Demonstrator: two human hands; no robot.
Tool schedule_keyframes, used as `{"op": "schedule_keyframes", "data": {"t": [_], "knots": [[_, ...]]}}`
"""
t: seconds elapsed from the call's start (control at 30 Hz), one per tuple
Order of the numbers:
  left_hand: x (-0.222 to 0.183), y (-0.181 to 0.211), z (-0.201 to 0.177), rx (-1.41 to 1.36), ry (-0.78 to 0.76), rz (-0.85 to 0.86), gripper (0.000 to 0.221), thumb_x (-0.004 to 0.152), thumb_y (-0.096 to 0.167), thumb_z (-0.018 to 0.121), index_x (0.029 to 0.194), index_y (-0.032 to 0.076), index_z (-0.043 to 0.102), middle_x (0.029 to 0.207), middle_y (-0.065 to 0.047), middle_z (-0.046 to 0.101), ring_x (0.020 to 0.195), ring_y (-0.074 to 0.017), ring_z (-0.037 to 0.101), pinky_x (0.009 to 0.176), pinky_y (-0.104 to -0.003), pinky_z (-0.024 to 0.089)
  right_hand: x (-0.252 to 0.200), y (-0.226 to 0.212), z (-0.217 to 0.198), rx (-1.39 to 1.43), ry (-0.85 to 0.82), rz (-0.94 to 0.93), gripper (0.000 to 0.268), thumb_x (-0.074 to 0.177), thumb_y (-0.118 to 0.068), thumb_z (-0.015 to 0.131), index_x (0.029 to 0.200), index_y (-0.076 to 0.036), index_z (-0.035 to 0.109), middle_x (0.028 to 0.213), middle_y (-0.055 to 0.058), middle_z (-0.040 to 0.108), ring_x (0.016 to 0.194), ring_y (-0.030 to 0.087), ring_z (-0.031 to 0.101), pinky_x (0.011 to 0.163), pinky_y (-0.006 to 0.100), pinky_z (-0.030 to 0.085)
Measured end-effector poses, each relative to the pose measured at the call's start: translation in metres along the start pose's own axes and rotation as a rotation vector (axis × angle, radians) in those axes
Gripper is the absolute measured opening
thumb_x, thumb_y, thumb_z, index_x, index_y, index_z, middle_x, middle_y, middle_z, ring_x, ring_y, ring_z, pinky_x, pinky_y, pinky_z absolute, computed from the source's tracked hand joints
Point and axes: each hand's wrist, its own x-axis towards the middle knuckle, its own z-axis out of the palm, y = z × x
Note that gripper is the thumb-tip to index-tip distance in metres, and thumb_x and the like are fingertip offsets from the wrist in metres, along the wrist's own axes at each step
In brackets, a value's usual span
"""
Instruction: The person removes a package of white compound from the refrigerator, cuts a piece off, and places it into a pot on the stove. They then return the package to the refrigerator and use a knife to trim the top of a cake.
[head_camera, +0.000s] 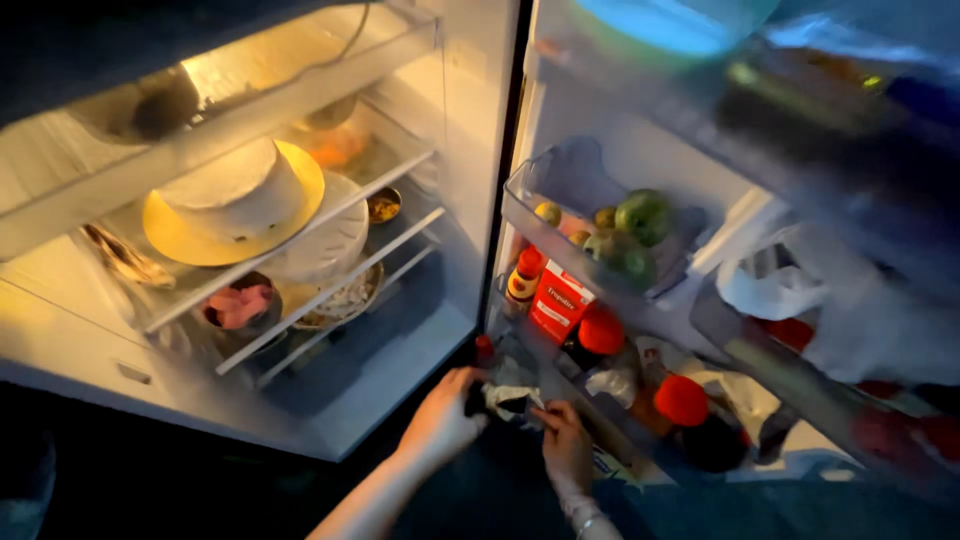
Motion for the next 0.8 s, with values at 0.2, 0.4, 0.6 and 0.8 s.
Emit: {"op": "schedule_keyframes", "data": {"t": [0.2, 0.4, 0.6, 0.8], "knots": [[-0.031, 0.008, -0.003, 0.096, -0.017, 0.125, 0.089, 0.055, 0.020, 0.093, 0.135, 0.008, 0.055, 0.133, -0.017, 0.060, 0.123, -0.0397, 0.054, 0.097, -0.046, 0.045, -0.039, -0.091, -0.067, 0.331, -0.017, -0.214, 0.040, 0.076, 0.015, 0.055, 0.097, -0.004, 0.083, 0.097, 0.006, 0.068, 0.092, 0.019, 0.071, 0.080, 0.029, 0.053], [-0.048, 0.083, -0.049, -0.258, -0.334, 0.134, 0.039, 0.065, 0.020, 0.089, 0.099, 0.005, 0.078, 0.090, -0.009, 0.078, 0.086, -0.0180, 0.074, 0.081, -0.034, 0.058, -0.065, -0.155, -0.151, 0.562, -0.160, -0.296, 0.038, 0.072, 0.019, 0.054, 0.091, -0.001, 0.081, 0.098, 0.005, 0.064, 0.086, 0.018, 0.071, 0.076, 0.028, 0.056], [-0.078, 0.176, -0.081, -0.386, -0.089, 0.345, 0.022, 0.077, 0.009, 0.074, 0.099, 0.006, 0.077, 0.083, -0.011, 0.080, 0.080, -0.0169, 0.077, 0.073, -0.032, 0.058, -0.093, -0.253, -0.271, 0.198, 0.401, -0.505, 0.013, 0.091, -0.004, 0.069, 0.104, -0.005, 0.070, 0.110, 0.005, 0.074, 0.102, 0.019, 0.073, 0.091, 0.032, 0.056], [-0.087, 0.243, -0.120, -0.134, 0.191, 0.280, 0.023, 0.078, 0.024, 0.078, 0.097, 0.012, 0.078, 0.082, -0.018, 0.074, 0.080, -0.0312, 0.077, 0.069, -0.038, 0.058, -0.084, -0.207, -0.309, -0.581, 0.480, -0.150, 0.038, 0.086, -0.026, 0.070, 0.119, -0.008, 0.072, 0.107, 0.015, 0.069, 0.098, 0.036, 0.067, 0.083, 0.047, 0.052]]}}
